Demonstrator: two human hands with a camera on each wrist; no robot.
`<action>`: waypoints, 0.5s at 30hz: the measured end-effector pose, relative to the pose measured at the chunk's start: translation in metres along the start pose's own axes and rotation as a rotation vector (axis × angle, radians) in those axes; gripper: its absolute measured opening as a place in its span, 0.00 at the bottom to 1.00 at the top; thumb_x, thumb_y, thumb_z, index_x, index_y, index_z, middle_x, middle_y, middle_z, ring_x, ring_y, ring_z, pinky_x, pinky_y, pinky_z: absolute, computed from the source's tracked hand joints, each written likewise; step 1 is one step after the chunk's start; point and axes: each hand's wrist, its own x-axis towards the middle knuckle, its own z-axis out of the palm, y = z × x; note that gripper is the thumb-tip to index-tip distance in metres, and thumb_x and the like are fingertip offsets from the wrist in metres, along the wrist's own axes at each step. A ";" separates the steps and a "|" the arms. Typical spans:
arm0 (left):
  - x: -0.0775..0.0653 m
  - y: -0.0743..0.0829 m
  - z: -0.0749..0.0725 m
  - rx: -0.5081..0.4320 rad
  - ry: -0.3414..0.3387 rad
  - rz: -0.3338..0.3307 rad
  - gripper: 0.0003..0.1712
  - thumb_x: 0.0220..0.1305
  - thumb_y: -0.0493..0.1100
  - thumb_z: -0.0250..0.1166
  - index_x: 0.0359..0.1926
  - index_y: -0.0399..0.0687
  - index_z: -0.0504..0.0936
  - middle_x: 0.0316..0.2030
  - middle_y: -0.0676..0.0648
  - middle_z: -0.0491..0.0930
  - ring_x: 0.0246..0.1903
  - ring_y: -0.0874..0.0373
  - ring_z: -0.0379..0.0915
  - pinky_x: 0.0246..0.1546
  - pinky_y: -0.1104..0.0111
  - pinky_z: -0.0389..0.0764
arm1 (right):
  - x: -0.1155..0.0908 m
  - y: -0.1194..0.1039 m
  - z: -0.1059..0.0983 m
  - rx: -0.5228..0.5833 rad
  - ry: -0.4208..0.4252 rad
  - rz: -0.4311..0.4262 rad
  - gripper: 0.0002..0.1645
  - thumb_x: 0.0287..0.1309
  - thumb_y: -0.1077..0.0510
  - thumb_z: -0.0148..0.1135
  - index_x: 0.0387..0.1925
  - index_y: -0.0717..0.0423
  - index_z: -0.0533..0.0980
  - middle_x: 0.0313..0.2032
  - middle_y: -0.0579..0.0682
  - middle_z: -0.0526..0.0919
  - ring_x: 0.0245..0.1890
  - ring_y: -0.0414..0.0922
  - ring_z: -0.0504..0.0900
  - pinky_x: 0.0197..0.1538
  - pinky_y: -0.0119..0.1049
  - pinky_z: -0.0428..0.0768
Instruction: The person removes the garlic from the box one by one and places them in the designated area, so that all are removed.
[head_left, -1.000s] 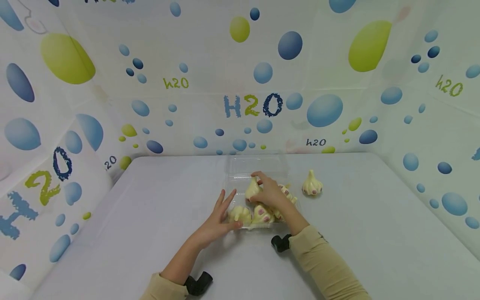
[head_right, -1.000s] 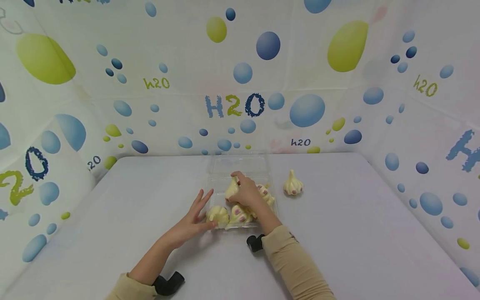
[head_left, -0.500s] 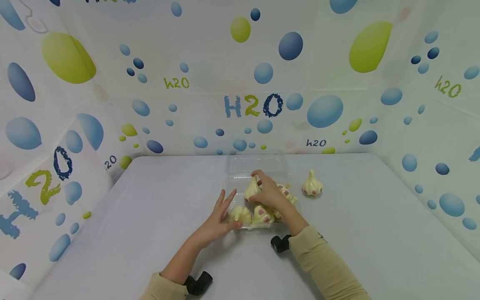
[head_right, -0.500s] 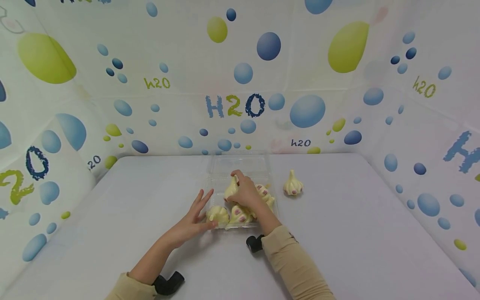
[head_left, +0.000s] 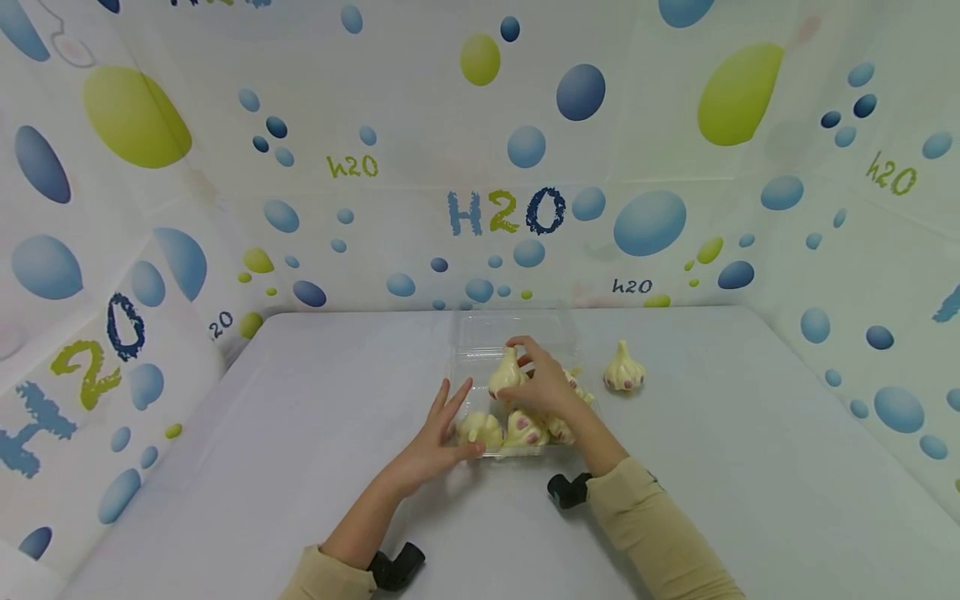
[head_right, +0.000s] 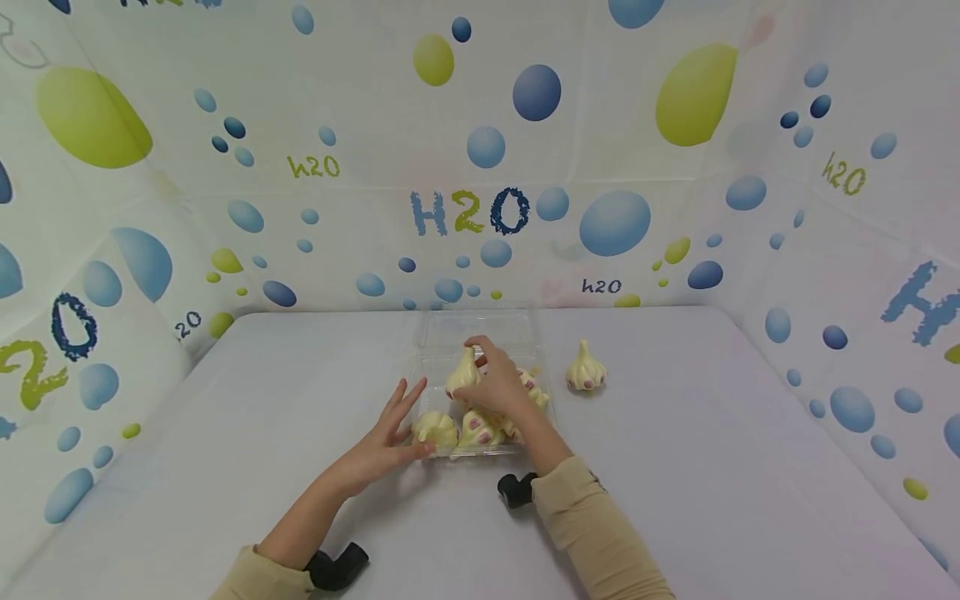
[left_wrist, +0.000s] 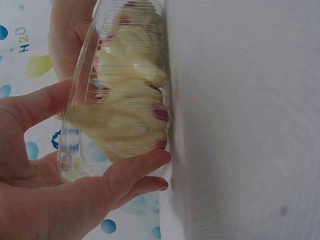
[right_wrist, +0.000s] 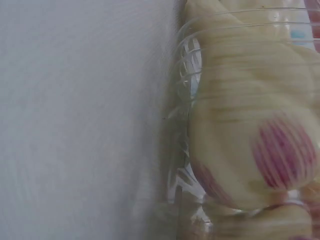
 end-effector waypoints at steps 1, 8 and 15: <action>0.000 0.000 0.000 0.001 0.001 0.001 0.50 0.54 0.40 0.67 0.70 0.68 0.47 0.70 0.44 0.24 0.67 0.36 0.33 0.61 0.46 0.49 | -0.001 0.000 -0.001 0.010 0.003 -0.003 0.43 0.38 0.58 0.74 0.58 0.50 0.63 0.45 0.59 0.74 0.39 0.53 0.77 0.38 0.43 0.78; -0.001 0.001 0.000 0.000 -0.001 0.003 0.50 0.54 0.40 0.67 0.70 0.67 0.47 0.70 0.44 0.24 0.66 0.35 0.35 0.61 0.45 0.50 | -0.008 -0.002 -0.008 0.092 0.005 0.042 0.45 0.38 0.54 0.75 0.59 0.47 0.63 0.47 0.57 0.73 0.43 0.53 0.75 0.42 0.42 0.77; -0.001 0.002 0.000 0.007 0.003 -0.003 0.50 0.54 0.40 0.67 0.70 0.67 0.47 0.70 0.43 0.24 0.66 0.35 0.35 0.61 0.45 0.50 | -0.014 -0.004 -0.014 0.142 0.008 0.014 0.45 0.39 0.54 0.75 0.60 0.47 0.63 0.49 0.58 0.71 0.46 0.54 0.72 0.45 0.45 0.76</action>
